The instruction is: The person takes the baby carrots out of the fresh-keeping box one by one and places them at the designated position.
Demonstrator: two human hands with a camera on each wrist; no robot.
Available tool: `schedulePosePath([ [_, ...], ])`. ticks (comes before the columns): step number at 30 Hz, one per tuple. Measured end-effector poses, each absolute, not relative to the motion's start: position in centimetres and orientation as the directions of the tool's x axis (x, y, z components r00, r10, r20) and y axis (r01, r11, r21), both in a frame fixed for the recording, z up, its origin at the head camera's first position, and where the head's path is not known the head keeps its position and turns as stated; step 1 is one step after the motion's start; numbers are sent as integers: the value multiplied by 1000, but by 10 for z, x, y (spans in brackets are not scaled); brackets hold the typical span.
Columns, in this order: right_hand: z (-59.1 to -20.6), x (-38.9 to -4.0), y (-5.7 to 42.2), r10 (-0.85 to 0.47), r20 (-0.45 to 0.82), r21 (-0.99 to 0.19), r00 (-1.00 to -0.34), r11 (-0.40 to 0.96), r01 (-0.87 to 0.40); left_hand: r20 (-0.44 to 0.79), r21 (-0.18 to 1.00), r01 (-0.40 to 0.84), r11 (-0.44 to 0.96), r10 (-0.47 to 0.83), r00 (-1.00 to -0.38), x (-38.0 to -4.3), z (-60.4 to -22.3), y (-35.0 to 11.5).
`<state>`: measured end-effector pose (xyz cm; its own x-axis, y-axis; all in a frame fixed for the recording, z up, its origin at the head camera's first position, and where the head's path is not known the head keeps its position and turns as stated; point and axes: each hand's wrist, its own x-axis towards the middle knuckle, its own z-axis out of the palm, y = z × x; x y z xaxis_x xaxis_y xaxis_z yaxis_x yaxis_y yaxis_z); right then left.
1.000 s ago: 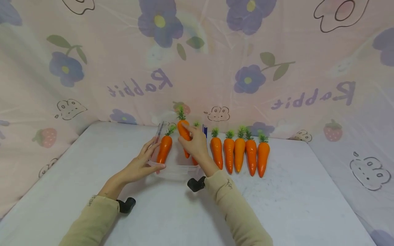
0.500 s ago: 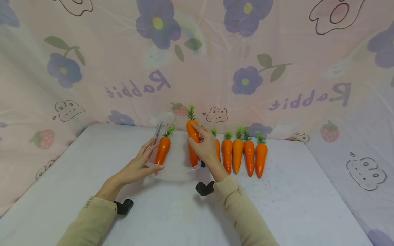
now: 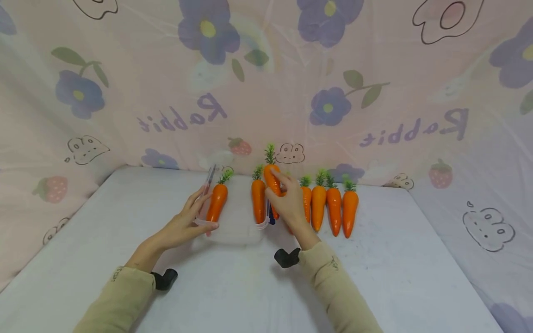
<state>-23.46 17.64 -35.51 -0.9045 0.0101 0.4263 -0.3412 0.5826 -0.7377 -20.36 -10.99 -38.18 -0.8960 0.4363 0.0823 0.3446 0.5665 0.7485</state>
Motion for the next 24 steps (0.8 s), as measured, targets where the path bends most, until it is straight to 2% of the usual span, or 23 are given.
schedulePosePath([
  [13,-367,-233,206,74,429,-732,-900,612,-299,54,757,309,575,416,-908,-201,-381,-110],
  [24,-374,-229,236,151,326,-750,-933,642,-158,81,749,338,569,428,-900,-202,-381,-110],
])
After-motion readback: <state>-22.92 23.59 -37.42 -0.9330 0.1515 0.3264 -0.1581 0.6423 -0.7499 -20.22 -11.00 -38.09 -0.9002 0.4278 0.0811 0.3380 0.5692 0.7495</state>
